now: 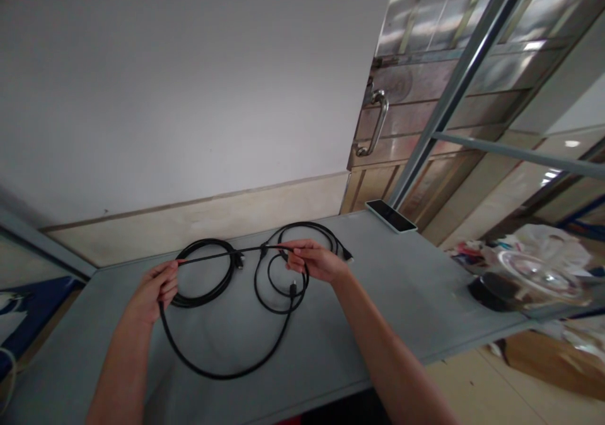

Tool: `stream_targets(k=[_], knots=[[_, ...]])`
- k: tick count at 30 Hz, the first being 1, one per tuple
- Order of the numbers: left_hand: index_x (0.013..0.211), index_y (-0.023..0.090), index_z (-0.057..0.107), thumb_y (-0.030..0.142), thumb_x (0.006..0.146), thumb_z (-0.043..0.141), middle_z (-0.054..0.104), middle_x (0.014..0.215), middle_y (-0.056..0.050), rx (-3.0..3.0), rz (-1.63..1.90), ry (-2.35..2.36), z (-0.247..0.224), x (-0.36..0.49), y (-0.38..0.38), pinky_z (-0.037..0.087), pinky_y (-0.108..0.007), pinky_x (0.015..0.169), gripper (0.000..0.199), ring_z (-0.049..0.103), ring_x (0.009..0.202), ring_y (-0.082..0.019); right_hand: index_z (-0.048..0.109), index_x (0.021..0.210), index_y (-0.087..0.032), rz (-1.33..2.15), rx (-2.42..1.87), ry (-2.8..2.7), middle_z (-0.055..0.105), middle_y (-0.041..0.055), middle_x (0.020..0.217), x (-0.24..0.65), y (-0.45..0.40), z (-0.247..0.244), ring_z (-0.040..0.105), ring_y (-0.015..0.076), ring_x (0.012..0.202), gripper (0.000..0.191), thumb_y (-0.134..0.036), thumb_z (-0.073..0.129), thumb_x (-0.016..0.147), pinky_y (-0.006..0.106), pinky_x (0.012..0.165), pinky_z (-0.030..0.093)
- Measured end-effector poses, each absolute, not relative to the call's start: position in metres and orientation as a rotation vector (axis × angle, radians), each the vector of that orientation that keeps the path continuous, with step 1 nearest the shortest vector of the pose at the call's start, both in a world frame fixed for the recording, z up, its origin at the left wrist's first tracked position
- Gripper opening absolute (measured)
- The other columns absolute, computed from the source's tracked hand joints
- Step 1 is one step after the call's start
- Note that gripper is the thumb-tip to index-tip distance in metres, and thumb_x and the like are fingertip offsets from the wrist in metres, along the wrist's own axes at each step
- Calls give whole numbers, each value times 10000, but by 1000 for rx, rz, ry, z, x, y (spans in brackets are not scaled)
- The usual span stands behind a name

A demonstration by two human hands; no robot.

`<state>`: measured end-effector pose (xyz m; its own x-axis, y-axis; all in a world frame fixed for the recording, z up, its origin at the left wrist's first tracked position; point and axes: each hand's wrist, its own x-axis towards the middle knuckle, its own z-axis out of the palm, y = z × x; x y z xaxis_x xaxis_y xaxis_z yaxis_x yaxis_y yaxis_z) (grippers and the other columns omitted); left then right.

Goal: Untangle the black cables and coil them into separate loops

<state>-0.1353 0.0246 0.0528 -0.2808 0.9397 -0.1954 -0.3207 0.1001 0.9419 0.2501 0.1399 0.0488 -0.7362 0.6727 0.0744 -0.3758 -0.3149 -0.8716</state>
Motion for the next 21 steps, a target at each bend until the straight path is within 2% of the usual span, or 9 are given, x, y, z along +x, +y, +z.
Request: stream_targets(k=[3, 6, 9, 15, 18, 21], knots=[[961, 132, 658, 354, 677, 817, 217, 502, 138, 695, 1382, 1191, 51, -132, 25, 129, -115, 317, 394, 152, 365, -2, 680, 1160, -125, 1939, -479, -1221, 399, -47, 614, 247, 142, 52, 381, 89, 548, 401, -272, 708, 787, 282, 601, 384], [980, 174, 611, 351, 747, 766, 212, 530, 132, 712, 1260, 1107, 47, -121, 28, 113, -116, 326, 331, 136, 367, -3, 690, 1095, -144, 1692, -593, -1100, 420, -44, 611, 234, 145, 46, 326, 77, 514, 362, -274, 717, 759, 237, 486, 271], [983, 212, 556, 371, 796, 716, 261, 551, 123, 726, 1119, 1063, 45, -105, 30, 110, -119, 343, 293, 144, 371, -3, 691, 1011, -165, 1501, -721, -952, 472, -34, 643, 216, 147, 31, 281, 60, 486, 324, -298, 728, 717, 218, 440, 197], [1004, 231, 508, 410, 819, 671, 434, 654, 80, 812, 1035, 1142, 38, -76, 32, 103, -130, 375, 305, 237, 401, -4, 667, 870, -155, 1244, -990, -930, 455, -36, 592, 192, 141, 3, 374, 81, 498, 263, -377, 670, 729, 217, 447, 286], [989, 212, 521, 485, 832, 628, 469, 709, 53, 902, 1038, 1234, 34, -66, 34, 144, -145, 380, 333, 294, 427, -16, 686, 868, -132, 1273, -1000, -1127, 409, -45, 556, 192, 140, 5, 346, 80, 481, 294, -400, 665, 748, 220, 428, 241], [1139, 224, 532, 570, 850, 555, 438, 689, 59, 1008, 1055, 1317, 32, -56, 36, 190, -166, 389, 451, 294, 428, -37, 691, 940, -128, 1517, -824, -1135, 315, -76, 544, 198, 136, 17, 255, 64, 465, 329, -390, 705, 742, 209, 417, 190]])
